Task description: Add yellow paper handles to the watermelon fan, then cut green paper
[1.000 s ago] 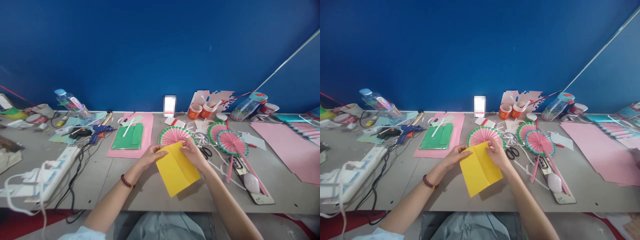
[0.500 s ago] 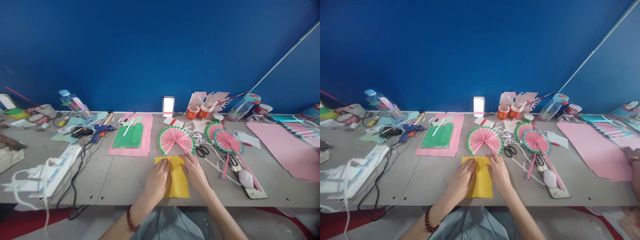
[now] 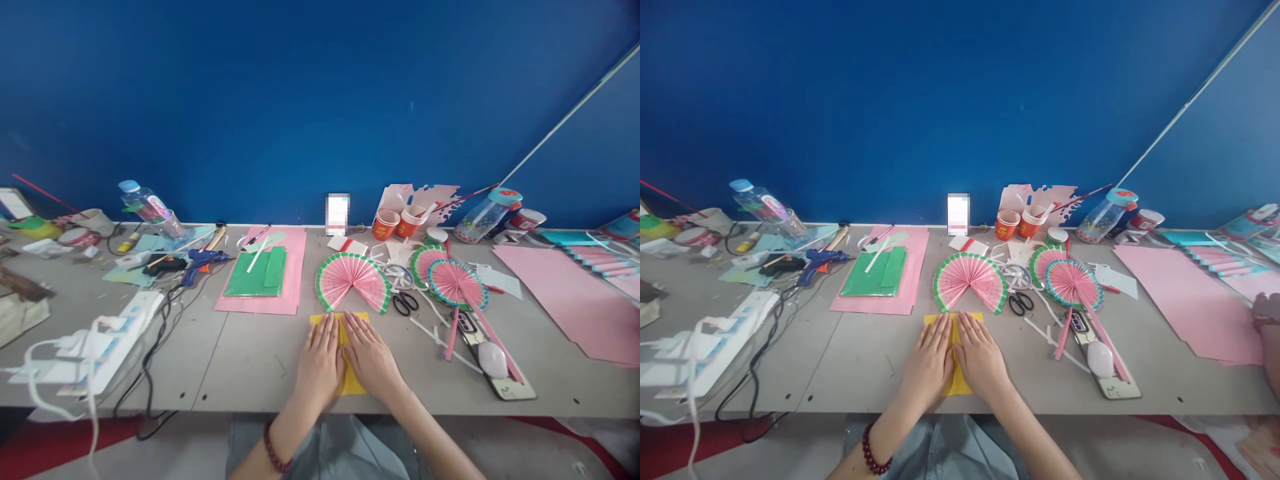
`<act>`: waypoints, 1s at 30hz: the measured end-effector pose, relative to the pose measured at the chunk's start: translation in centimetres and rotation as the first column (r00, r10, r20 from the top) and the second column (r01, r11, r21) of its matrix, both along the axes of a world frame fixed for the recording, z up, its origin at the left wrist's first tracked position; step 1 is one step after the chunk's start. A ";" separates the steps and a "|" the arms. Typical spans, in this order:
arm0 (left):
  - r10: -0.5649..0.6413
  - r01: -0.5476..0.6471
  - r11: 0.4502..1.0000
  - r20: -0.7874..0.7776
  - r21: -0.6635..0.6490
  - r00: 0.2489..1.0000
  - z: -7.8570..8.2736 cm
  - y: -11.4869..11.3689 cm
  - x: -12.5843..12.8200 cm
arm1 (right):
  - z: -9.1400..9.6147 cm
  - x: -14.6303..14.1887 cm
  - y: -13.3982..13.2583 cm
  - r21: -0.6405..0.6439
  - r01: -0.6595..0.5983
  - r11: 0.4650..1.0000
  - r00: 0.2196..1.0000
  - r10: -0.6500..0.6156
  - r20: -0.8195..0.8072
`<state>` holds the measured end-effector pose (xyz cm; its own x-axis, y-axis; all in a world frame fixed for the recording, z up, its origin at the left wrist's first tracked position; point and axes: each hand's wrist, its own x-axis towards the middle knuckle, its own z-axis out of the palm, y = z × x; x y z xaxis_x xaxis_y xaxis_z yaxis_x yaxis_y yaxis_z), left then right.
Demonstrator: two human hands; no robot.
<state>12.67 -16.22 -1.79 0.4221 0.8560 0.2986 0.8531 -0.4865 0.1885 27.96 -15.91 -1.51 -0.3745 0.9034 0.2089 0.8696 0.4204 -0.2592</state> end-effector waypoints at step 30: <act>0.045 -0.045 0.997 -0.003 -0.060 0.999 0.5 0.5 0.2 | 2.3 0.4 0.9 -0.056 -0.050 0.997 0.998 0.052 0.036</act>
<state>12.85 -15.70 -1.31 0.3829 0.8906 0.2455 0.8744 -0.4352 0.2146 28.41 -14.98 0.81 -0.4273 0.8924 0.1447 0.8567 0.4509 -0.2507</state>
